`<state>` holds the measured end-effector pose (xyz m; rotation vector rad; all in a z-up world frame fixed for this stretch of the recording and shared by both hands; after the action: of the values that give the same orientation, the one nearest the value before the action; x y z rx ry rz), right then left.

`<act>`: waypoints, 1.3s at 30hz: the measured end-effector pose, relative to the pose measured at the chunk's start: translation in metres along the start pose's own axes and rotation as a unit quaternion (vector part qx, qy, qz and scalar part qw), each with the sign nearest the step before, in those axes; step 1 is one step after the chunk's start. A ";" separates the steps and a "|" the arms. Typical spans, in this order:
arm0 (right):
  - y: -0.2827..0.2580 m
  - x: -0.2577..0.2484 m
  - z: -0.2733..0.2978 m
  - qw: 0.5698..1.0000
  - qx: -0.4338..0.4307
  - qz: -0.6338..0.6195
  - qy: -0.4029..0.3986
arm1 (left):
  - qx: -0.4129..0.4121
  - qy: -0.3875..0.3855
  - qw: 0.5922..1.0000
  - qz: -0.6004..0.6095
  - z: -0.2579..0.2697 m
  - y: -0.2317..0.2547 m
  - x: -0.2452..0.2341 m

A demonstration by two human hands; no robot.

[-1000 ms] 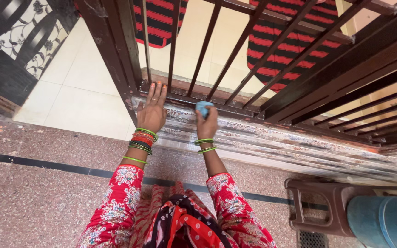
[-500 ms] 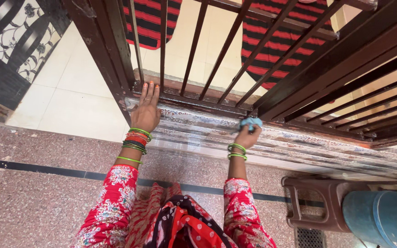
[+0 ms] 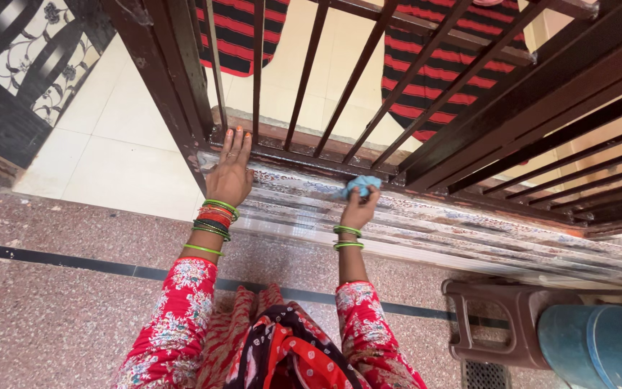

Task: The person wipes a brown metal railing with a blue cloth. They systematically clean the horizontal bars and vertical supports of the railing, moving from left to right across the frame.

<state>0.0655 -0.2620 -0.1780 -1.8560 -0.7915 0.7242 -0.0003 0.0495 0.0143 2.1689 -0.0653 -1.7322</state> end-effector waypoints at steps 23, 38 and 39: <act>-0.040 0.008 0.003 1.000 -0.006 -0.008 -0.028 | -0.002 0.019 1.000 0.013 0.002 0.000 0.000; -0.045 -0.013 -0.014 0.999 0.000 -0.005 0.054 | 0.016 0.026 0.999 -0.024 0.002 -0.003 0.005; -0.053 -0.003 -0.007 0.999 -0.005 -0.018 0.035 | 0.023 0.033 0.999 -0.024 0.001 -0.005 0.005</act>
<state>0.0576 -0.2507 -0.1267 -1.8613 -0.7832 0.6287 -0.0010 0.0524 0.0084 2.2770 -0.0364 -1.6981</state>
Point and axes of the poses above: each hand's wrist, its own z-axis away from the middle knuckle, its own x-axis out of the palm, y = z × x, the point moved 2 cm from there along -z, towards the middle knuckle, and after that the axes turned 9 degrees about -x, right-handed, at the moved point
